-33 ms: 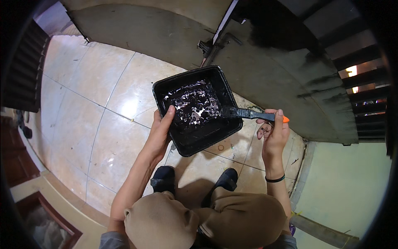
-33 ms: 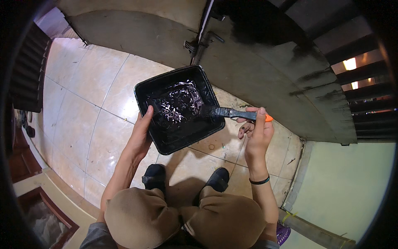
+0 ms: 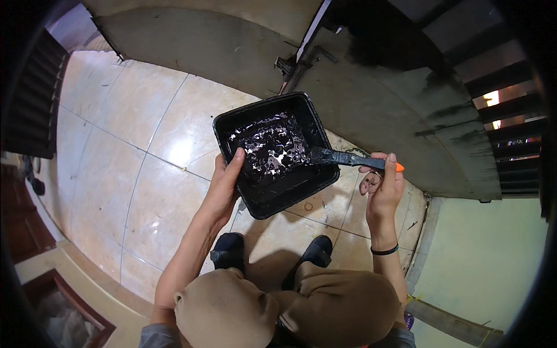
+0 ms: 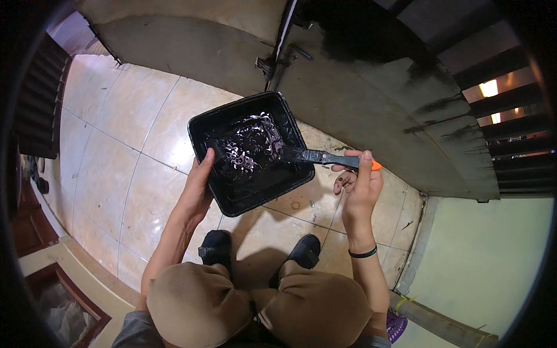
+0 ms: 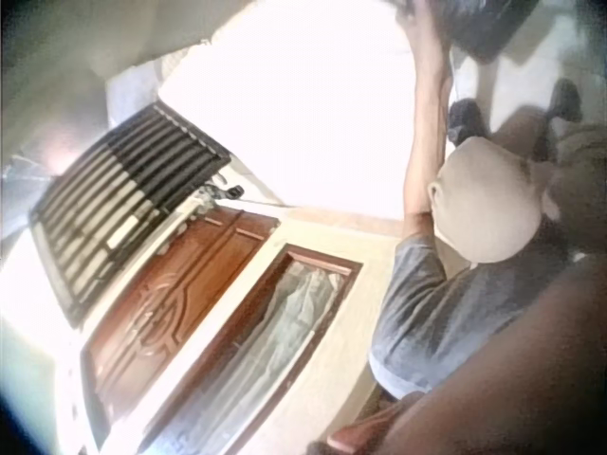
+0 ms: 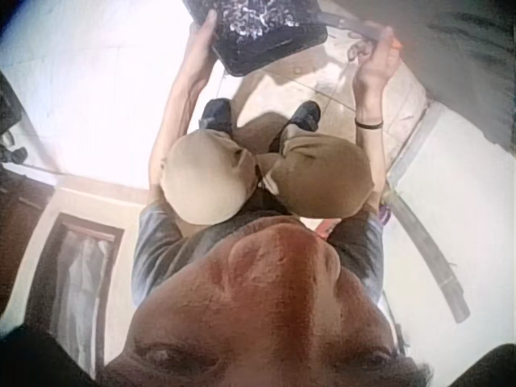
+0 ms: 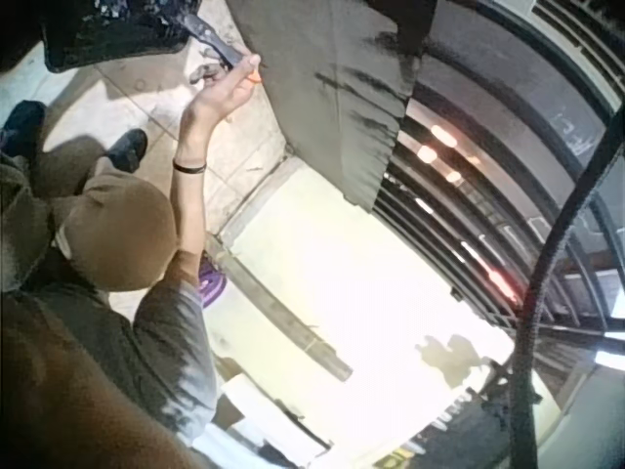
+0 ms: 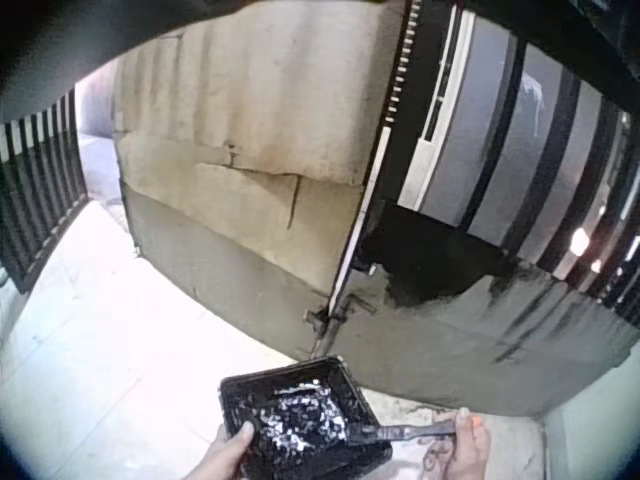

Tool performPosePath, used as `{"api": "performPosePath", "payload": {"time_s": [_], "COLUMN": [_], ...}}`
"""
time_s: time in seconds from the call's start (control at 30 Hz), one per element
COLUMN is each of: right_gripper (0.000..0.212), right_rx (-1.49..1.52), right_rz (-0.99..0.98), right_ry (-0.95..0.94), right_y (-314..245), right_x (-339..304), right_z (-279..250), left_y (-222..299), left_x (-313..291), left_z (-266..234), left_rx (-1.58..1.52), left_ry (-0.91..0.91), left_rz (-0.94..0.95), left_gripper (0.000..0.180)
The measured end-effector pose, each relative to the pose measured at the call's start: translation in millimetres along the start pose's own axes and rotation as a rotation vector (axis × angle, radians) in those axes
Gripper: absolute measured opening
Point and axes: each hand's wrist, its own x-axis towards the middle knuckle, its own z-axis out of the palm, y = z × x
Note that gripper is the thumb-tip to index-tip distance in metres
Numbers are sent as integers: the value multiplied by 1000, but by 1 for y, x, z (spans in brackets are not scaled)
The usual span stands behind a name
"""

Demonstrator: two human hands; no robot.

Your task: The person paints the lower panel of a metal gate using a brush dipped into a black container of paint.

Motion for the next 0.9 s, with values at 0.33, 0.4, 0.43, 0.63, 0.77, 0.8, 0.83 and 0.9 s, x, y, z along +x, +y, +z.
{"api": "performPosePath", "payload": {"time_s": [0.33, 0.4, 0.43, 0.63, 0.77, 0.8, 0.83, 0.9], "right_gripper": [46, 46, 46, 36, 18, 20, 20, 21], "right_rx": [227, 260, 275, -165, -834, -887, -905, -943], "right_rz": [124, 53, 20, -554, -1194, -1236, -1260, -1306], "right_ry": [120, 158, 175, 148, -77, -101, -68, 1], "right_y": [-7, -18, -24, -74, -74, -83, -91, -105], "right_x": [16, 31, 40, 75, 105, 105, 103, 98], "right_z": [-33, -41, -45, -29, -38, -37, -37, -42], "left_y": [-13, -16, -17, -17, -9, -8, -7, -5], "left_x": [16, 22, 24, 33, 22, 19, 15, 7], "left_z": [26, 31, 35, 46, 49, 45, 40, 27], "left_rx": [11, 20, 24, 15, -22, -28, -34, -39], "left_ry": [-33, -46, -49, -96, -85, -82, -78, -50], "left_rz": [-74, -77, -79, -65, -28, -23, -18, -40], "left_gripper": [74, 76, 77, 74, 69, 68, 68, 66]}}
